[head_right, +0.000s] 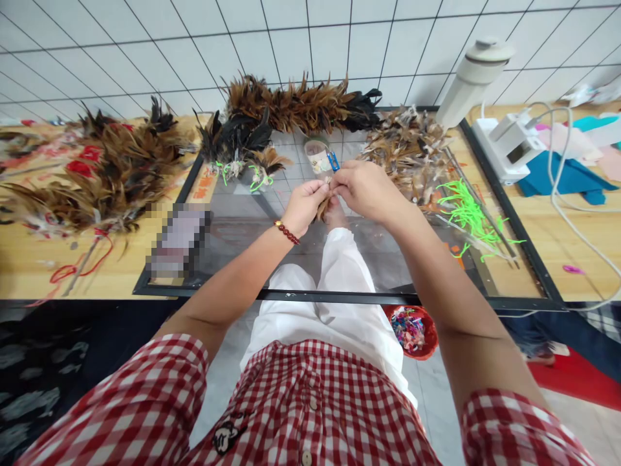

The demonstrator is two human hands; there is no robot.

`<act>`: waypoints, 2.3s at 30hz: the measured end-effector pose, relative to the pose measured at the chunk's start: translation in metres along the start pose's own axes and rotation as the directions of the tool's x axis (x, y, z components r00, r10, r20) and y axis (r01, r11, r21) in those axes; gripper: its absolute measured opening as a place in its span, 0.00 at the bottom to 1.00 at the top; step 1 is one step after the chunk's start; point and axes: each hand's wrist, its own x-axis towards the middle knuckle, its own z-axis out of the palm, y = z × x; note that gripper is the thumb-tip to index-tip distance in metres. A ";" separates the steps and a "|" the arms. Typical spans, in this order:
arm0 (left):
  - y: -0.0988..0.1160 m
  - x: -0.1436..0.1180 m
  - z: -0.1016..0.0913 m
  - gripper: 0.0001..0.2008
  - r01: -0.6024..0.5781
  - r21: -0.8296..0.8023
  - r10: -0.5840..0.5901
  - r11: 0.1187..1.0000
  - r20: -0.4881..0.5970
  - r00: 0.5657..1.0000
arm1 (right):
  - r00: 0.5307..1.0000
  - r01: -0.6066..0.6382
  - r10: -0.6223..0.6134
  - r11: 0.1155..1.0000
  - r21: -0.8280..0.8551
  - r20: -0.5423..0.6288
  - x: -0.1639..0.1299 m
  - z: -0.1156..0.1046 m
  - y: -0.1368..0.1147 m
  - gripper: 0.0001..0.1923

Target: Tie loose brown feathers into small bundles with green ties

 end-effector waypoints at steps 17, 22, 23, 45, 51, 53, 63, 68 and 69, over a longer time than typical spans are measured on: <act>-0.002 -0.002 0.002 0.15 0.049 -0.155 -0.047 0.987 0.018 0.999 | 0.962 0.023 0.024 0.986 0.167 -0.273 -0.018 0.044 0.025 0.21; -0.002 -0.001 0.002 0.16 0.047 -0.153 -0.045 0.987 0.016 0.999 | 0.959 0.020 0.040 0.978 0.209 -0.279 -0.016 0.043 0.019 0.20; -0.002 -0.001 0.002 0.16 0.041 -0.134 -0.041 0.990 0.006 0.999 | 0.958 0.014 0.057 0.969 0.245 -0.282 -0.015 0.042 0.018 0.20; 0.001 -0.006 0.004 0.16 -0.011 -0.064 0.013 0.998 0.029 1.000 | 0.826 -0.178 0.498 0.674 0.717 -0.264 -0.007 0.050 0.004 0.25; 0.003 -0.006 0.004 0.13 0.039 -0.148 -0.034 0.988 0.030 0.999 | 0.857 -0.147 0.356 0.862 0.485 -0.373 -0.013 0.047 0.007 0.20; 0.003 -0.005 0.004 0.12 0.044 -0.171 -0.041 0.984 0.018 0.999 | 0.892 -0.124 0.260 0.928 0.352 -0.370 -0.016 0.047 0.008 0.19; -0.001 -0.004 0.003 0.14 0.028 -0.175 -0.024 0.984 0.026 0.999 | 0.942 -0.090 0.157 0.970 0.226 -0.296 -0.018 0.045 0.004 0.25; 0.000 -0.003 0.003 0.16 0.010 -0.173 -0.009 0.985 0.008 1.000 | 0.954 -0.058 0.135 0.959 0.277 -0.268 -0.018 0.044 0.005 0.25; -0.001 -0.003 0.003 0.15 0.010 -0.177 -0.008 0.984 0.010 1.000 | 0.955 -0.050 0.131 0.956 0.290 -0.267 -0.018 0.045 0.006 0.24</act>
